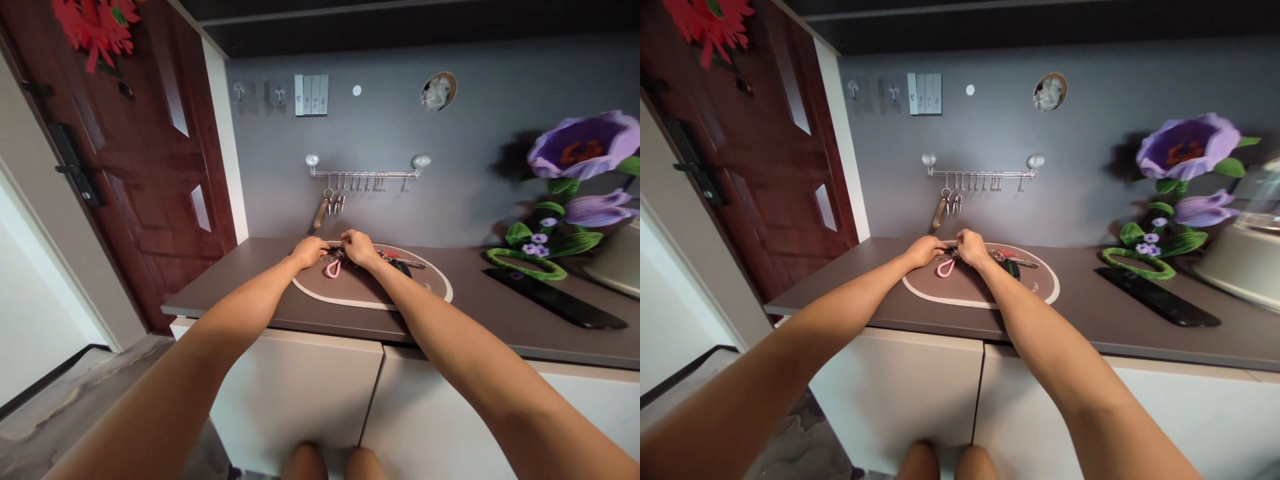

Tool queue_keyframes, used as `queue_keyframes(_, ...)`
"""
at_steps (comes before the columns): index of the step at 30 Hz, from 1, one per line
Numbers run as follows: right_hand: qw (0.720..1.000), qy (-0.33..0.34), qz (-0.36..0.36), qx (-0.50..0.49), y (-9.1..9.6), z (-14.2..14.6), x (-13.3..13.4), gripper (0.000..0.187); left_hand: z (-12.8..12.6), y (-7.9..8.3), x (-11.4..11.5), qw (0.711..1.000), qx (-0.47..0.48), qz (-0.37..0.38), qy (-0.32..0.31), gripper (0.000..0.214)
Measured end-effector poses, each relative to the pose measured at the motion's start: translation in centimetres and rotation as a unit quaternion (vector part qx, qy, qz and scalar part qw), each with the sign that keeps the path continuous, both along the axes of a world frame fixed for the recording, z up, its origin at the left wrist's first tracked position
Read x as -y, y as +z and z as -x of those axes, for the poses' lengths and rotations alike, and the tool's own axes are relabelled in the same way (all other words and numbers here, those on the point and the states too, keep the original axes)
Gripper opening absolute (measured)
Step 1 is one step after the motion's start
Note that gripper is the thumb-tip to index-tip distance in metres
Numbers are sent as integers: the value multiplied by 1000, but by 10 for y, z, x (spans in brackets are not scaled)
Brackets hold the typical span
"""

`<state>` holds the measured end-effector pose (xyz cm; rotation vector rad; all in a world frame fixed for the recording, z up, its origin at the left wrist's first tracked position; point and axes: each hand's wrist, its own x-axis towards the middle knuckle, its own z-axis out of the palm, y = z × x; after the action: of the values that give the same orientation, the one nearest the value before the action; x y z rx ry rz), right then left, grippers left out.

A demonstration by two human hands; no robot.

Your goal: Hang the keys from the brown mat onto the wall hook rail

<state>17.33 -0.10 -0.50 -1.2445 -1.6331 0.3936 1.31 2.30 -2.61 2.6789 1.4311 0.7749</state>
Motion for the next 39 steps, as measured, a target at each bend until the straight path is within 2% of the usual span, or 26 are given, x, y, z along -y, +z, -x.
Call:
queue_keyframes(4, 997, -19, 9, 80, 2, 1, 2, 18, 2, 3, 3, 1000, 10, 8, -2, 21)
queue_keyframes(8, 980, -26, 26, 198, 5, 3, 8, 24, 4, 7, 8, 1000, -7, -15, -8, 23)
queue_keyframes(11, 973, -28, 31, 227, 7, 4, 13, 27, 6, 10, 13, 1000, -9, -29, -6, 24)
queue_keyframes(17, 971, -16, 22, 237, 7, 7, 15, 26, 5, 16, 18, 997, 45, -55, -1, 26)
queue_keyframes(24, 978, 14, -33, 203, 6, 11, 16, 24, 1, 21, 21, 981, 157, -110, -17, 24)
queue_keyframes(30, 984, 38, -87, 153, 5, 16, 18, 18, 0, 24, 23, 962, 256, -88, -36, 22)
queue_keyframes(39, 982, 61, -95, 149, 6, 17, 19, 12, 0, 25, 23, 951, 285, -113, -47, 19)
